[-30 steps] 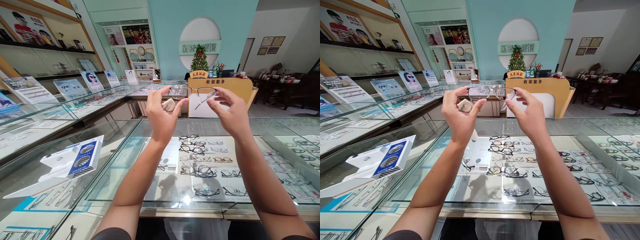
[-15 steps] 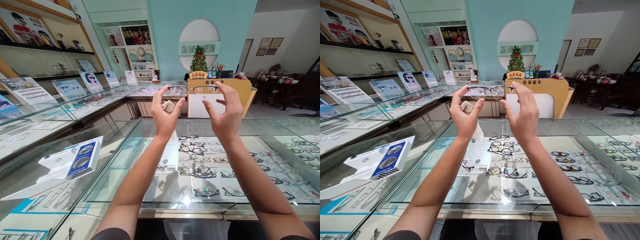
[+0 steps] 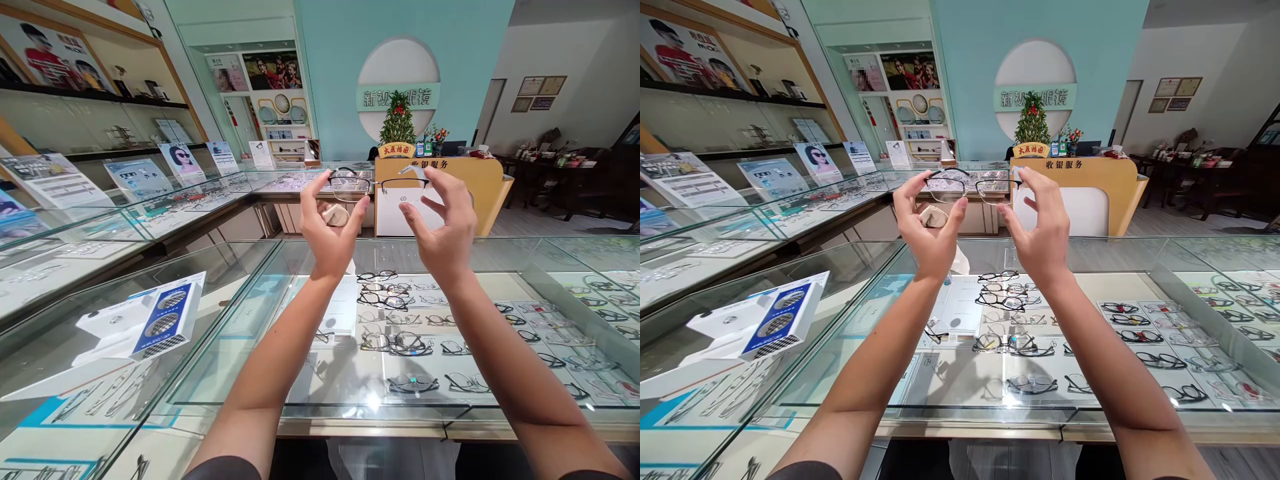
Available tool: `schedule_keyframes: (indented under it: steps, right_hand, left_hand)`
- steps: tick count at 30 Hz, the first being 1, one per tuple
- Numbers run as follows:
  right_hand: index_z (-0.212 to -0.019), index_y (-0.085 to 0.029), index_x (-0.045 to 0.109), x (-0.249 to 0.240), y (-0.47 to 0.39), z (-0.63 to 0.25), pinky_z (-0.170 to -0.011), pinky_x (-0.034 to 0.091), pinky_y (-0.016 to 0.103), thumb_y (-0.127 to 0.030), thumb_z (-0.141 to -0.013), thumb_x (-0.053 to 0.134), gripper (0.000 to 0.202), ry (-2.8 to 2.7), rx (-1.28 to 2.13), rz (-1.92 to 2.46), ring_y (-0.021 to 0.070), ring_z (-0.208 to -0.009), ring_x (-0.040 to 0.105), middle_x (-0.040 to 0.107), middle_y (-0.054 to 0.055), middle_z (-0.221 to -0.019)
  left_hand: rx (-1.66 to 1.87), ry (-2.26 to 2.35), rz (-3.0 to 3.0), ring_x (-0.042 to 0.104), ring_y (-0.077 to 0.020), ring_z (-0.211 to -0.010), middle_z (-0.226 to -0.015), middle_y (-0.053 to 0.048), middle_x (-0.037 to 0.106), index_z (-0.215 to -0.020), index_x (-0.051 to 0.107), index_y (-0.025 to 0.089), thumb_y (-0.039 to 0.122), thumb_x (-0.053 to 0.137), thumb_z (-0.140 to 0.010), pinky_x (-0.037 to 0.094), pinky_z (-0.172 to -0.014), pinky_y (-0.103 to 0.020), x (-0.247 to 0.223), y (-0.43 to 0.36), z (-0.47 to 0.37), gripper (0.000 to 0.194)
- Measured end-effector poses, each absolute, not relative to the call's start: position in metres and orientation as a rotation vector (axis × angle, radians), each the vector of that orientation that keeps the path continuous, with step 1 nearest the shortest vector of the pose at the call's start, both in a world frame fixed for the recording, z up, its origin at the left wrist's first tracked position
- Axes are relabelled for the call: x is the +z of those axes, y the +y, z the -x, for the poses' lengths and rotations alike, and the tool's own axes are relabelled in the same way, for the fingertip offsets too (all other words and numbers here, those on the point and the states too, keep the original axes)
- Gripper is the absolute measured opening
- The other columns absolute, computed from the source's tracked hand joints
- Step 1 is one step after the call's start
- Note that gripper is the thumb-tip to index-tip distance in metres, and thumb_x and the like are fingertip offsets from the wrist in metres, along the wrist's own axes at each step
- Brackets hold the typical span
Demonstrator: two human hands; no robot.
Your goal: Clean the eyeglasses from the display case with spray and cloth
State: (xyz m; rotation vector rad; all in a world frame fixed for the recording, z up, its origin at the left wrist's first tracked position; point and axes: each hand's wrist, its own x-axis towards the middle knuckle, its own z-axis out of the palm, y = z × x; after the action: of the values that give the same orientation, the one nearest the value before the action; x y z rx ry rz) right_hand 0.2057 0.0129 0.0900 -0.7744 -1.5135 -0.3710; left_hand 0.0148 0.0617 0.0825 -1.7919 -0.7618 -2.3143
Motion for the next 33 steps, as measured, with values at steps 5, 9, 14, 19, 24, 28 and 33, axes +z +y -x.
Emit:
schedule_keyframes:
  steps: [5, 9, 14, 19, 24, 28, 33]
  right_hand:
    - [-0.157, -0.035, 0.054, 0.088, 0.018, -0.206, -0.108, 0.064, 0.056, -0.047, -0.105, 0.064, 0.054, -1.518, -0.240, 0.736, 0.0345, -0.143, 0.061, 0.062, 0.012, -0.152]
    - [-0.156, -0.033, 0.057, 0.089, 0.016, -0.205, -0.111, 0.063, 0.056, -0.048, -0.104, 0.065, 0.055, -1.508, -0.183, 0.741, 0.0347, -0.142, 0.061, 0.063, 0.012, -0.151]
    - [-0.151, -0.033, 0.062, 0.091, 0.013, -0.204, -0.113, 0.061, 0.055, -0.051, -0.101, 0.070, 0.053, -1.458, -0.093, 0.718, 0.0333, -0.142, 0.062, 0.065, 0.011, -0.151]
    - [-0.137, -0.033, 0.072, 0.096, 0.017, -0.211, -0.112, 0.061, 0.053, -0.056, -0.105, 0.063, 0.041, -1.333, 0.152, 0.678, 0.0301, -0.138, 0.067, 0.071, 0.009, -0.147]
    - [-0.120, -0.030, 0.079, 0.101, 0.017, -0.215, -0.104, 0.065, 0.049, -0.061, -0.103, 0.064, 0.038, -1.254, 0.314, 0.719, 0.0269, -0.125, 0.074, 0.079, 0.007, -0.130]
    - [-0.117, -0.029, 0.080, 0.103, 0.013, -0.215, -0.106, 0.063, 0.047, -0.059, -0.102, 0.068, 0.036, -1.264, 0.240, 0.715, 0.0247, -0.120, 0.075, 0.081, 0.006, -0.123]
    - [-0.115, -0.027, 0.080, 0.104, 0.007, -0.212, -0.098, 0.064, 0.040, -0.055, -0.101, 0.072, 0.033, -1.274, 0.194, 0.701, 0.0220, -0.113, 0.076, 0.081, 0.006, -0.119]
  left_hand:
    - [-2.284, -0.721, 1.710, 0.064, -0.0302, -0.135, -0.143, -0.013, 0.066, -0.143, 0.058, 0.029, 0.052, 0.085, -0.090, 0.056, -0.108, -0.048, 0.079, 0.062, -0.015, 0.064]
    - [-2.266, -0.708, 1.696, 0.064, -0.0300, -0.133, -0.141, -0.012, 0.066, -0.144, 0.058, 0.029, 0.047, 0.086, -0.090, 0.057, -0.107, -0.048, 0.079, 0.061, -0.015, 0.063]
    - [-2.254, -0.711, 1.674, 0.065, -0.0297, -0.131, -0.139, -0.012, 0.067, -0.142, 0.059, 0.030, 0.044, 0.086, -0.090, 0.057, -0.105, -0.048, 0.082, 0.059, -0.016, 0.060]
    - [-2.233, -0.706, 1.656, 0.068, -0.0280, -0.124, -0.133, -0.011, 0.071, -0.137, 0.063, 0.032, 0.045, 0.087, -0.089, 0.059, -0.101, -0.047, 0.084, 0.057, -0.016, 0.056]
    - [-2.191, -0.762, 1.696, 0.071, -0.0247, -0.107, -0.134, -0.011, 0.072, -0.138, 0.063, 0.031, 0.049, 0.087, -0.087, 0.060, -0.089, -0.043, 0.083, 0.058, -0.015, 0.059]
    - [-2.205, -0.782, 1.744, 0.071, -0.0211, -0.096, -0.139, -0.012, 0.071, -0.138, 0.061, 0.030, 0.054, 0.086, -0.089, 0.060, -0.087, -0.041, 0.083, 0.062, -0.013, 0.060]
    - [-2.211, -0.764, 1.804, 0.071, -0.0244, -0.113, -0.144, -0.012, 0.068, -0.141, 0.058, 0.028, 0.063, 0.082, -0.090, 0.059, -0.089, -0.039, 0.084, 0.071, -0.009, 0.066]
